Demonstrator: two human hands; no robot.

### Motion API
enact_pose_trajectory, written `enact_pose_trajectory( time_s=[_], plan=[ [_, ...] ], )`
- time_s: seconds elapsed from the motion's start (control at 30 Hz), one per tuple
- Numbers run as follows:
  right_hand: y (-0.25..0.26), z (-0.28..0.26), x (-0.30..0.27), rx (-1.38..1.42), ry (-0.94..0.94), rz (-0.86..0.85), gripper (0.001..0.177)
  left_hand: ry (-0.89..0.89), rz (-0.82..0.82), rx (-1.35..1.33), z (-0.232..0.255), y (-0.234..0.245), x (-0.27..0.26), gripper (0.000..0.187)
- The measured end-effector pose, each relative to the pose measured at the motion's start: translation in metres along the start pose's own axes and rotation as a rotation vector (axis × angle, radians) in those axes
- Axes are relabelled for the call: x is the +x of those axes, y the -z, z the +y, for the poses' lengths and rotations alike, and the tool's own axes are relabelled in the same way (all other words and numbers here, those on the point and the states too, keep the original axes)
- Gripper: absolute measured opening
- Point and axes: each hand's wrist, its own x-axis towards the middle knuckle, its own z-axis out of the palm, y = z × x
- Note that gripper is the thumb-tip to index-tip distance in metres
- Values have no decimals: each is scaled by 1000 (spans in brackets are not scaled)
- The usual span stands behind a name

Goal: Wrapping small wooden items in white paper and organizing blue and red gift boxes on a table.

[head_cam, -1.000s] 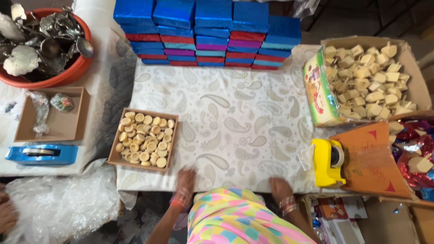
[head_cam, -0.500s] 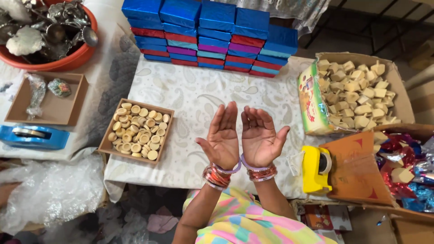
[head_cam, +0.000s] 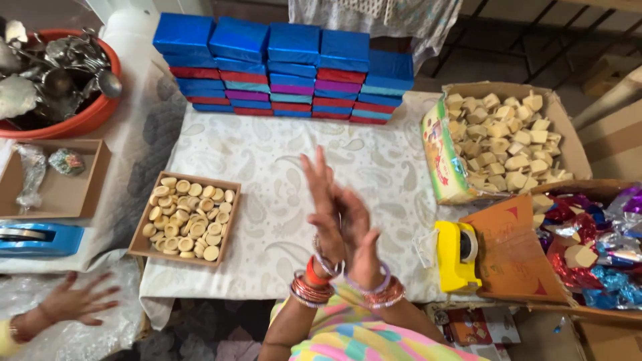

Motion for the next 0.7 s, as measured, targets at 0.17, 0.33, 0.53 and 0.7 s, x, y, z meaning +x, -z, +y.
enact_pose_trajectory(
  time_s=[0.17,0.33,0.53,0.7],
  plan=[
    [13,8,32,-296,77,-70,87,-18,123,-220,-5,-8,4,111],
    [8,-3,65,-23,227,194,80,94,117,-674,-12,-5,16,103],
    [31,23,65,614,-29,425,52,242,321,-1002,-56,19,12,97],
    [53,45,65,741,-132,512,37,295,374,-1121,-99,35,4,94]
  ],
)
